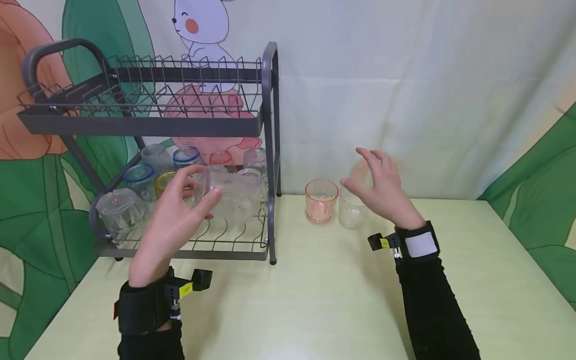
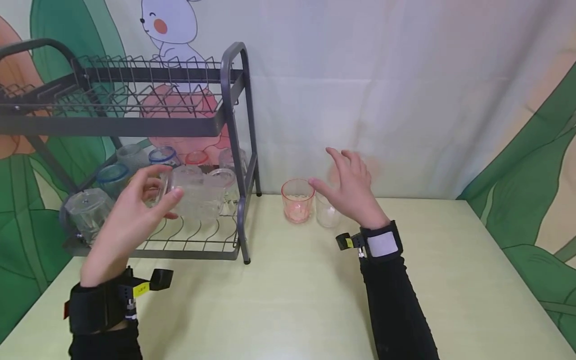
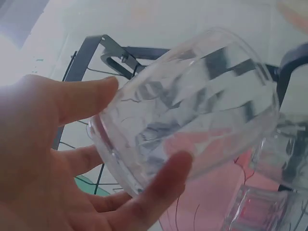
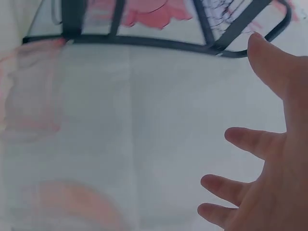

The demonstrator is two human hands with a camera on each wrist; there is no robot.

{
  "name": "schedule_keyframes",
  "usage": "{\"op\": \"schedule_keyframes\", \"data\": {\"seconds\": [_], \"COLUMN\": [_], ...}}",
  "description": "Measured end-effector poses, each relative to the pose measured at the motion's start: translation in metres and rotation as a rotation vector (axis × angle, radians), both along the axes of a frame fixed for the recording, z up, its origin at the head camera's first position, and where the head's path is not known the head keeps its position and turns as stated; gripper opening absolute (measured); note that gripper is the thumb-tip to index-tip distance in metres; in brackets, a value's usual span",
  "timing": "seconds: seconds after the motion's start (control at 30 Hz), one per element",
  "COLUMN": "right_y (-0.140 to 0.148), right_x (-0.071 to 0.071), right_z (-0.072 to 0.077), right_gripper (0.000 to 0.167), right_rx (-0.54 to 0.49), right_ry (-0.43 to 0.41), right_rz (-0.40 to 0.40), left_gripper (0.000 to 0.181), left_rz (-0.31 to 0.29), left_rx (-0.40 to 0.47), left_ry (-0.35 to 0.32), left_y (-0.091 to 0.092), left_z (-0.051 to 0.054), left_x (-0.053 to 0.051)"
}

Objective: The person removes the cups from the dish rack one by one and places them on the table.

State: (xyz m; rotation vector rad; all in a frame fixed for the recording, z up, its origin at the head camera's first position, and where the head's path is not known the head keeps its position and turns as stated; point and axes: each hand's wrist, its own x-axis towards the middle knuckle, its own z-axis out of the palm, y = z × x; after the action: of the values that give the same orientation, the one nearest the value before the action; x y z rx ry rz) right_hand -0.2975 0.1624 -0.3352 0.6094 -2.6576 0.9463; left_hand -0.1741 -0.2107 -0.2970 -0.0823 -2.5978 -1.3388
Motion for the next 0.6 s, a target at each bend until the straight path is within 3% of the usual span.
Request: {"op": "schedule_keyframes", "data": {"seconds": [0.2,0.43,0.6], "right_y": [-0.005,-0.021,-0.038], "right_x": [0.023,0.046,0.07], "right_z": [0.016,0.028,0.045], "right_gripper": [0.072,0.068,0.073], "right_rx": [-0.132,-0.242,-0.301], "right_ry": [-0.01,0.006,-0.002], "right_rz": [0.097,0.286,0.404], "left_gripper": [0.063,0.059,0.059], "left_rz": [-0.114,-0.184,-0.254], "left_rx": [0.125,0.289,0.357], "left_ry": [0.026,-0.041,-0.035], "left_y": [0.01,0.021,0.03], "left_z": [0.0,-0.001,-0.003], "left_x": [-0.004,-0.003,-0.005]}}
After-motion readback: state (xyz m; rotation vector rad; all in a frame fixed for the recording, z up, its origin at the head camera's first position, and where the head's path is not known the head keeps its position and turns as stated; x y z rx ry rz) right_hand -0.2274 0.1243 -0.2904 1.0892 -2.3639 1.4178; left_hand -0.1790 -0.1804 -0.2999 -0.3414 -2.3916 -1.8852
